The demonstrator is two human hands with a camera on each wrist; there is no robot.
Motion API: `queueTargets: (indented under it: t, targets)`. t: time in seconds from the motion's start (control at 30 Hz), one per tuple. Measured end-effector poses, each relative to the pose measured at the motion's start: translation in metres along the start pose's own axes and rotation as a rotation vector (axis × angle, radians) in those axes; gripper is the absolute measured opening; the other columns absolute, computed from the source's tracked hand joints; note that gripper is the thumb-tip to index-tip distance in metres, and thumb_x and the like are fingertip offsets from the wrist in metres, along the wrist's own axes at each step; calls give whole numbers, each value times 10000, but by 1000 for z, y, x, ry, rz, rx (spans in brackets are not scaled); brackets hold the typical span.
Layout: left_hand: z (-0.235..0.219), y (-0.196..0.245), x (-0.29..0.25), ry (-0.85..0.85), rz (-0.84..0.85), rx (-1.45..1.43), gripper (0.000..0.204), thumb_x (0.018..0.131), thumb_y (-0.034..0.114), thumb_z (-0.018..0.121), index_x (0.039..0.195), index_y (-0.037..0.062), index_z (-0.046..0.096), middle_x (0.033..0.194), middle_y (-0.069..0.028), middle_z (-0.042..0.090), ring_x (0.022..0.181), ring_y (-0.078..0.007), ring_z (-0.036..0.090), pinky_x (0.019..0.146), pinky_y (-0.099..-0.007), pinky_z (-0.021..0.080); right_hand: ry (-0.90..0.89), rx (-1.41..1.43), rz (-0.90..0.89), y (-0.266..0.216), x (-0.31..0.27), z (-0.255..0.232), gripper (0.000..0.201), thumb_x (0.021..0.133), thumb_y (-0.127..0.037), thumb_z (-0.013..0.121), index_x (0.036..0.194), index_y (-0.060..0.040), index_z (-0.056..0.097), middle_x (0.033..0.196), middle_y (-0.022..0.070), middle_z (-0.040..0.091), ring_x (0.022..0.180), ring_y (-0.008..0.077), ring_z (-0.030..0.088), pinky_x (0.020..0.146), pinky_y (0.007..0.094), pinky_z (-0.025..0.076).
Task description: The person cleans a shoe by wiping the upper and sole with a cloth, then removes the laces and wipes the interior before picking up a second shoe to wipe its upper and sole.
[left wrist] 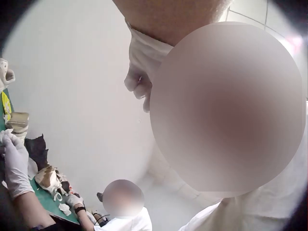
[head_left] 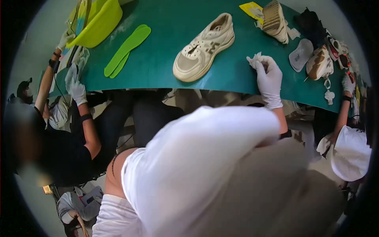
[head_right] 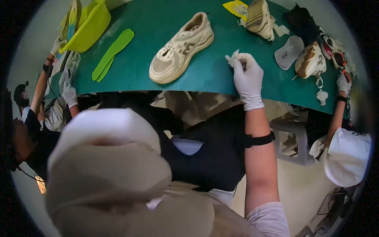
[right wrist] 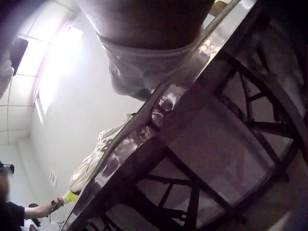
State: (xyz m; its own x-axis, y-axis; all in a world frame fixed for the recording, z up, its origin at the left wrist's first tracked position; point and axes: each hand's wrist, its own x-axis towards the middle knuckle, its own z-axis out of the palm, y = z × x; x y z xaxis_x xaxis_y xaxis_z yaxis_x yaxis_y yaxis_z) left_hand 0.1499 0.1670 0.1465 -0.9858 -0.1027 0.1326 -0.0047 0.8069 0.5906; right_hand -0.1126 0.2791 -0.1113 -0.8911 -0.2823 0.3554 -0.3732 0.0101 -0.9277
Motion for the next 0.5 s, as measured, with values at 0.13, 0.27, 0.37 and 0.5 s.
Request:
queueTargets:
  t: [0.13, 0.27, 0.37, 0.5]
  targets:
    - [2, -1, -2, -24, 36, 44, 106, 656, 265, 770, 711, 177, 749, 808, -48, 676, 694, -292, 647, 652, -413, 537, 15, 142, 27, 4, -1, 1, 66, 985, -13, 649, 990, 46, 679, 881, 42, 739, 803, 64, 657, 758, 236, 542]
    - [1, 0, 3, -22, 114, 85, 118, 683, 255, 775, 764, 172, 752, 799, -45, 661, 693, -278, 646, 641, -406, 527, 0, 25, 8, 17, 0, -5, 71, 984, -26, 667, 999, 41, 685, 886, 32, 734, 792, 56, 649, 754, 229, 538]
    - [3, 2, 2, -22, 152, 110, 130, 702, 247, 778, 803, 169, 755, 791, -42, 650, 692, -267, 644, 632, -401, 520, -21, -8, -6, 5, -1, -4, 66, 993, -16, 656, 1014, 39, 685, 895, 36, 736, 804, 58, 652, 760, 231, 539]
    - [1, 0, 1, -40, 188, 162, 148, 728, 237, 783, 856, 165, 758, 782, -39, 636, 691, -253, 643, 621, -394, 510, -12, 37, 3, -2, -3, 0, 70, 1007, -5, 639, 1028, 45, 683, 907, 39, 738, 852, 72, 678, 786, 238, 550]
